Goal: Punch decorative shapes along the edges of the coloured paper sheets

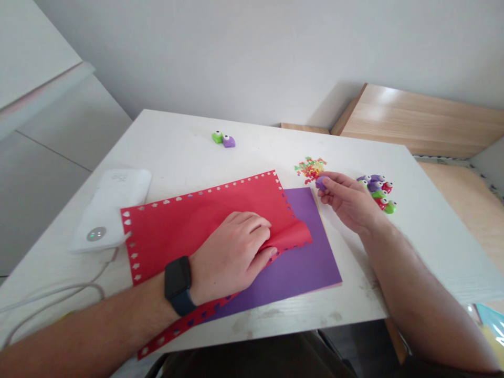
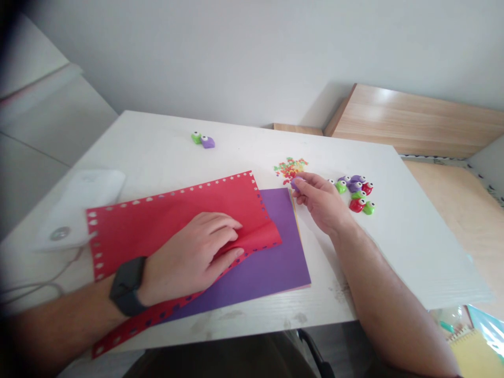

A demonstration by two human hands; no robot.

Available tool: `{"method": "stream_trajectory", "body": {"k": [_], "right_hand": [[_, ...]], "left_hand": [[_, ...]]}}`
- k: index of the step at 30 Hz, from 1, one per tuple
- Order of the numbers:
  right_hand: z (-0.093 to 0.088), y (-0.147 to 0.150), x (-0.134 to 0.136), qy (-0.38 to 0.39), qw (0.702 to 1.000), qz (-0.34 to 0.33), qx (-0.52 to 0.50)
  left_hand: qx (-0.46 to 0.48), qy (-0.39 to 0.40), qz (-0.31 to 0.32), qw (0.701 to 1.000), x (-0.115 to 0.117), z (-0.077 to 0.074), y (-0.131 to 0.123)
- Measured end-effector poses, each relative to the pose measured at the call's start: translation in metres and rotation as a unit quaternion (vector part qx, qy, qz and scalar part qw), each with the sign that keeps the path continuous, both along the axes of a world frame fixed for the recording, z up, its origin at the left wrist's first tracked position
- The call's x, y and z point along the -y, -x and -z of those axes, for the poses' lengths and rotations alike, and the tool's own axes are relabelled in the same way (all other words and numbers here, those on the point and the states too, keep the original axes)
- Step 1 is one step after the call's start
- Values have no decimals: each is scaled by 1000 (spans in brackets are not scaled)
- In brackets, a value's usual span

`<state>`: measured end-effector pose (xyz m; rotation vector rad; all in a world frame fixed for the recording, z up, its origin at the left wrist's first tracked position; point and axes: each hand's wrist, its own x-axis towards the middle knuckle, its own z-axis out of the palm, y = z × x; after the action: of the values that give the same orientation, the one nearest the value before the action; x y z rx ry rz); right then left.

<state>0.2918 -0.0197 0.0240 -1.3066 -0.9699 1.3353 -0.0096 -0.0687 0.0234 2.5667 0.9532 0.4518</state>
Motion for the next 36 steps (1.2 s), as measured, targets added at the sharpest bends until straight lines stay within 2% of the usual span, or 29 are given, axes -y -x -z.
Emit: {"method": "stream_trajectory", "body": {"k": [4,36], "right_hand": [[3,-1,-2,3,1000,-20,-3],[4,1,-7,23,999,-10,27]], "left_hand": [[1,0,0,1000,-1,1,-1],[2,-7,-1,1000,0,2,0]]}}
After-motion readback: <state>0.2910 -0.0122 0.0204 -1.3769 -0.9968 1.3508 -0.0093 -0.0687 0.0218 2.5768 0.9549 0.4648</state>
